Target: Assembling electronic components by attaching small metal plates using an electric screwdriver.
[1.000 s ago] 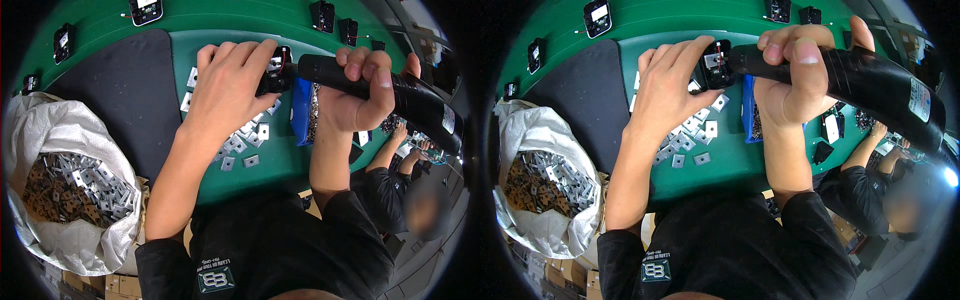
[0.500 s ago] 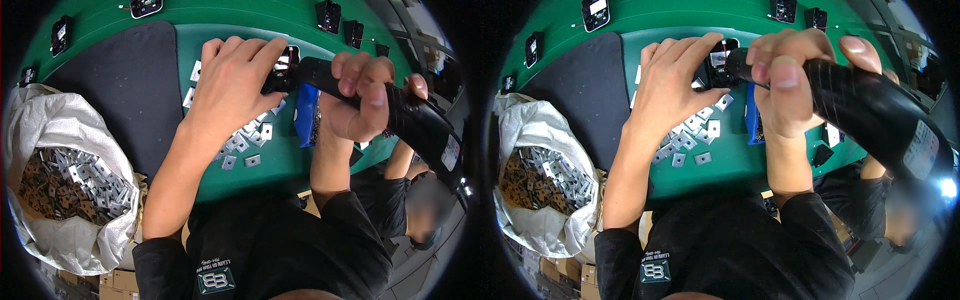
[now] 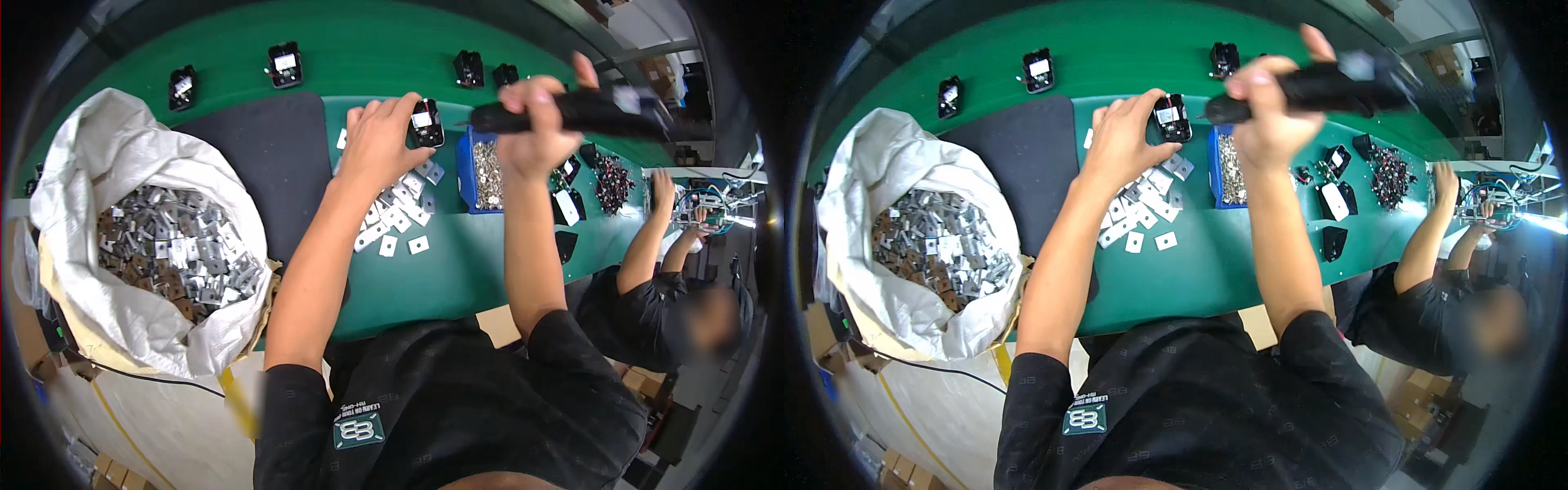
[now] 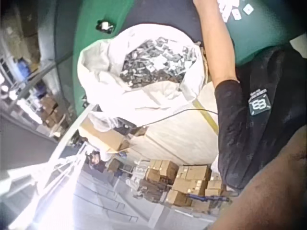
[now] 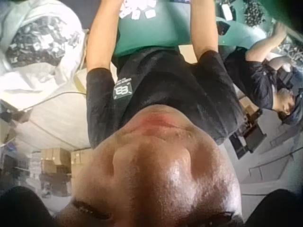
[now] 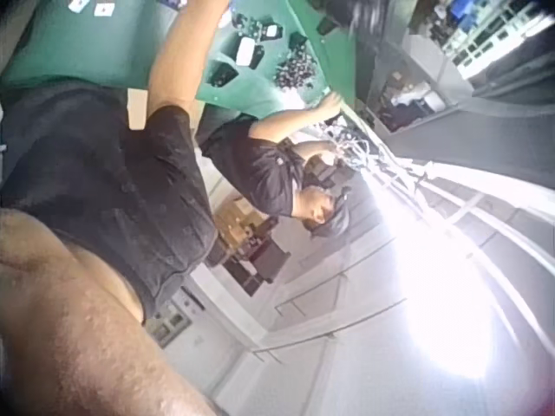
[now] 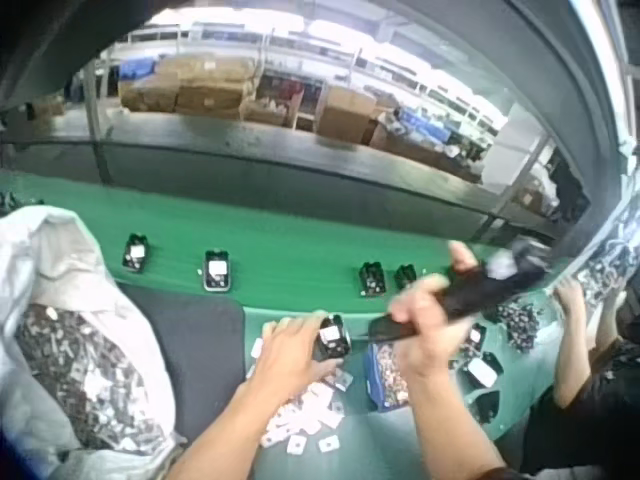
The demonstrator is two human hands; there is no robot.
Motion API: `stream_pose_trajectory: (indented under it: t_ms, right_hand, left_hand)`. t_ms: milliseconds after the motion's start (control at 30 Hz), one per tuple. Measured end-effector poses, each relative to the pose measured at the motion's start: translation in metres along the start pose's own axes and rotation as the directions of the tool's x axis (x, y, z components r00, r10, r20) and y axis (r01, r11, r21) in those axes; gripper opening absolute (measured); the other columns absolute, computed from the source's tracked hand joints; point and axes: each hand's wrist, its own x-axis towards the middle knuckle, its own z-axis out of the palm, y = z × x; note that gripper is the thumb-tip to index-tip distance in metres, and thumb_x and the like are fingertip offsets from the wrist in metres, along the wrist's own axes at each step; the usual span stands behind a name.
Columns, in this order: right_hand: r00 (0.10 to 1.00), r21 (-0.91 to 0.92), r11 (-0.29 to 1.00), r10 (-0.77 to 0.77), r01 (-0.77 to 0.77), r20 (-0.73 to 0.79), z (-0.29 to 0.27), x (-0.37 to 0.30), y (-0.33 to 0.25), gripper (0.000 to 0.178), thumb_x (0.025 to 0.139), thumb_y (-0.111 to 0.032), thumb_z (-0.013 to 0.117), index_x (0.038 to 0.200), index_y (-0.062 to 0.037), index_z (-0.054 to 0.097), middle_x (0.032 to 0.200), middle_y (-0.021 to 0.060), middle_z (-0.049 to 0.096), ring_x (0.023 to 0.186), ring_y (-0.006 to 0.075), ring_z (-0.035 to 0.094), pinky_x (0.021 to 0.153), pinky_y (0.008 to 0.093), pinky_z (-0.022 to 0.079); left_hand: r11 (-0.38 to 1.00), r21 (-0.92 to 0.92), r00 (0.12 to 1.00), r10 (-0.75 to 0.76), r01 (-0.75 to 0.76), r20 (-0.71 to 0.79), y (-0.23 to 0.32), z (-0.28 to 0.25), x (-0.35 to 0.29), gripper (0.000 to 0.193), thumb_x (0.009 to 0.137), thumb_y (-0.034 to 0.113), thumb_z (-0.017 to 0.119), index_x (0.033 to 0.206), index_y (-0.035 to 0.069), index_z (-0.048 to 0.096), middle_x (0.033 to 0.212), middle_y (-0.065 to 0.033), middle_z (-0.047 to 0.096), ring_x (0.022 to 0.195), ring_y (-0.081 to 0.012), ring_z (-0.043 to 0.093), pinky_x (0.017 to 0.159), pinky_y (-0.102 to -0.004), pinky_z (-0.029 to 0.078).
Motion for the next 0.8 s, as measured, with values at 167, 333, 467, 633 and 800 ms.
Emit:
stream_pose_trajectory:
  t_ms: [167, 333, 467, 633, 800]
  right_hand:
    - [0.990, 0.010, 0.996, -0.090, 0.092, -0.112, -0.018, -0.005, -0.062, 0.074, 0.082, -0.006, 0.064, 0.144, -0.0015, 0.023, 0.073, 0.0075, 0.057, 0.058, 0.0159, 0.055, 0.060, 0.0337, 0.050]
    - [0.979, -0.018, 0.999, -0.033, 0.030, -0.199, -0.044, -0.025, -0.076, 0.066, 0.083, -0.008, 0.065, 0.139, 0.0004, 0.031, 0.078, 0.0079, 0.058, 0.062, 0.0158, 0.057, 0.061, 0.0331, 0.050]
    - [0.990, -0.137, 0.986, 0.082, -0.097, -0.112, -0.056, -0.021, -0.074, 0.055, 0.085, -0.009, 0.063, 0.133, -0.0001, 0.037, 0.084, 0.0093, 0.056, 0.069, 0.0161, 0.054, 0.067, 0.0344, 0.048]
    - [0.962, -0.175, 0.947, 0.255, -0.269, -0.100, -0.057, -0.003, -0.052, 0.048, 0.081, 0.000, 0.061, 0.126, 0.0008, 0.042, 0.079, 0.0081, 0.057, 0.069, 0.0160, 0.055, 0.067, 0.0306, 0.046]
    - [0.946, -0.168, 0.932, 0.305, -0.320, -0.110, -0.054, 0.003, -0.029, 0.049, 0.080, 0.001, 0.062, 0.125, 0.0013, 0.041, 0.074, 0.0086, 0.057, 0.066, 0.0158, 0.055, 0.064, 0.0305, 0.046]
  left_hand:
    - [0.999, 0.036, 1.000, -0.026, 0.027, -0.014, 0.000, -0.008, 0.008, 0.073, 0.065, 0.025, 0.083, 0.127, 0.008, 0.051, 0.116, -0.0126, 0.063, 0.110, -0.0329, 0.056, 0.091, -0.0462, 0.039]
    - [0.996, 0.033, 0.996, -0.080, 0.081, -0.040, -0.001, -0.014, 0.013, 0.074, 0.067, 0.030, 0.079, 0.130, 0.003, 0.051, 0.113, -0.0174, 0.064, 0.109, -0.0348, 0.057, 0.095, -0.0466, 0.039]
    - [0.991, 0.022, 0.991, -0.135, 0.135, -0.018, -0.002, -0.024, 0.015, 0.075, 0.067, 0.028, 0.077, 0.131, 0.002, 0.048, 0.113, -0.0200, 0.063, 0.107, -0.0356, 0.058, 0.096, -0.0461, 0.040]
    - [0.986, 0.023, 0.986, -0.163, 0.164, -0.027, 0.002, -0.030, 0.013, 0.074, 0.067, 0.023, 0.077, 0.131, 0.001, 0.047, 0.110, -0.0223, 0.063, 0.103, -0.0382, 0.059, 0.093, -0.0453, 0.044]
    - [0.985, 0.035, 0.986, -0.167, 0.167, 0.004, 0.003, -0.031, 0.041, 0.073, 0.069, 0.024, 0.078, 0.131, 0.002, 0.047, 0.109, -0.0230, 0.063, 0.103, -0.0383, 0.059, 0.090, -0.0445, 0.047]
